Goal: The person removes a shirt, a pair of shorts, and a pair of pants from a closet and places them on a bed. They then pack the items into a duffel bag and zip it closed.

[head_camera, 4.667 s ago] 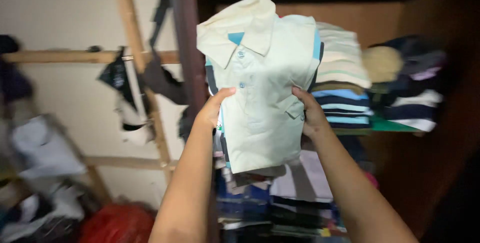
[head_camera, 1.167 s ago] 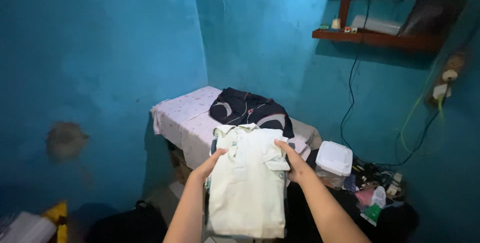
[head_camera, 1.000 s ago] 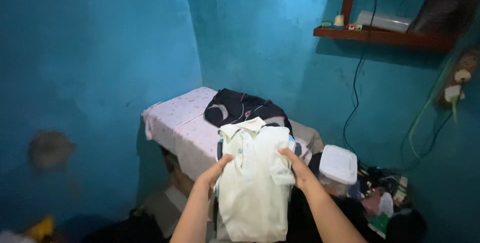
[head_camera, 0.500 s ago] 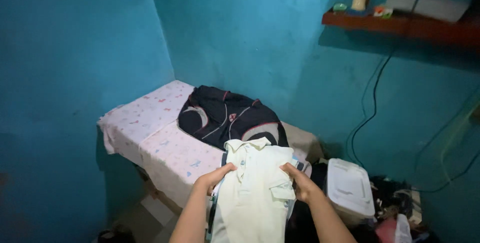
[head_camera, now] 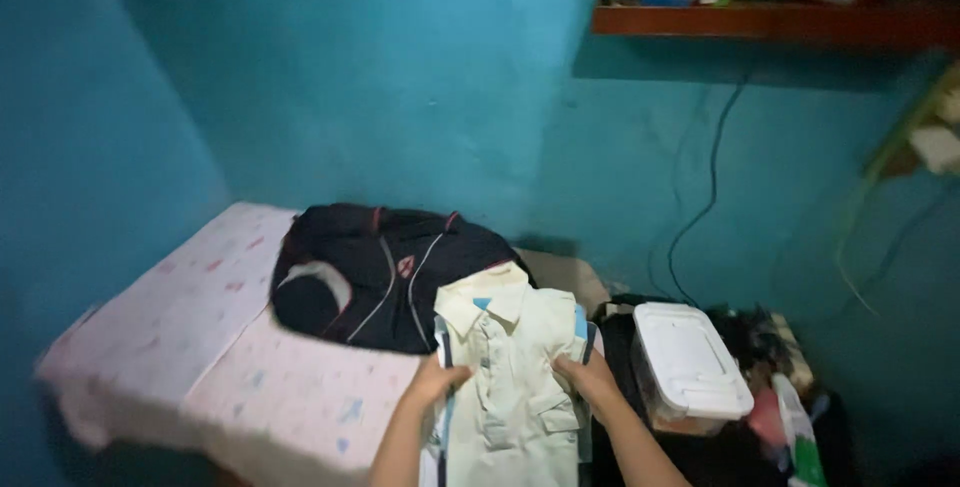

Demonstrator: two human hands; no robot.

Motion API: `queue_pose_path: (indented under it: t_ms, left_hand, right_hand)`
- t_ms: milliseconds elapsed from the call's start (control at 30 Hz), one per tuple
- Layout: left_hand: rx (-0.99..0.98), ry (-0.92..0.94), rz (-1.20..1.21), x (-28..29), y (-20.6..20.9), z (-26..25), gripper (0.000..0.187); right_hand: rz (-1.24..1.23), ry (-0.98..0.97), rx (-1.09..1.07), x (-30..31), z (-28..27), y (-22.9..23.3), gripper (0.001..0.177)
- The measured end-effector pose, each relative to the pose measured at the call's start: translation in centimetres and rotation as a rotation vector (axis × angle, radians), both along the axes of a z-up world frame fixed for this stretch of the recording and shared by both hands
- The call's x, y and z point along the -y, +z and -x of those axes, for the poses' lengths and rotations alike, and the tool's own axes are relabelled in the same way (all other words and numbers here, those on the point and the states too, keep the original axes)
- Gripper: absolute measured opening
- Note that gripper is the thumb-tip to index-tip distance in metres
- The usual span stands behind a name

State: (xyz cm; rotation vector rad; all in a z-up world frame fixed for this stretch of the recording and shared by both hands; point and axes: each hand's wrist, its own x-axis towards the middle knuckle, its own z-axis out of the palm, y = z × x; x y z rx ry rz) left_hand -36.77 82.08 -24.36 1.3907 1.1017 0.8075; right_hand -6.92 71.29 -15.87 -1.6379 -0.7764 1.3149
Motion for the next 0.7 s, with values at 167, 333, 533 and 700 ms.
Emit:
queue_pose_path:
  t_ms: [167,333,533,700]
  left_hand:
    - [-0.765,0.272,-0.444,6.6,12.3,-4.5,0.087]
    - [-0.776,-0.242,-1.077,8.8,11.2,-5.4,0.069]
    - [-1.128,-0.506,-0.640,6.0,6.8,-6.8,0.068]
    - [-1.222,-0.648,-0.508,4.7,9.4,-7.5,0.084]
  right_hand:
    - [0.064,-0.224,0.841,3.6,6.7,6.6,0.089]
    - [-0.141,0.108,1.537,2.1,11.5,-0.1,0.061]
    - [0.227,0.446,1.256,0.7,11.8,-0.6,0.064]
    - [0.288,0.460,1.200,0.0,11.8,-0.2,0.063]
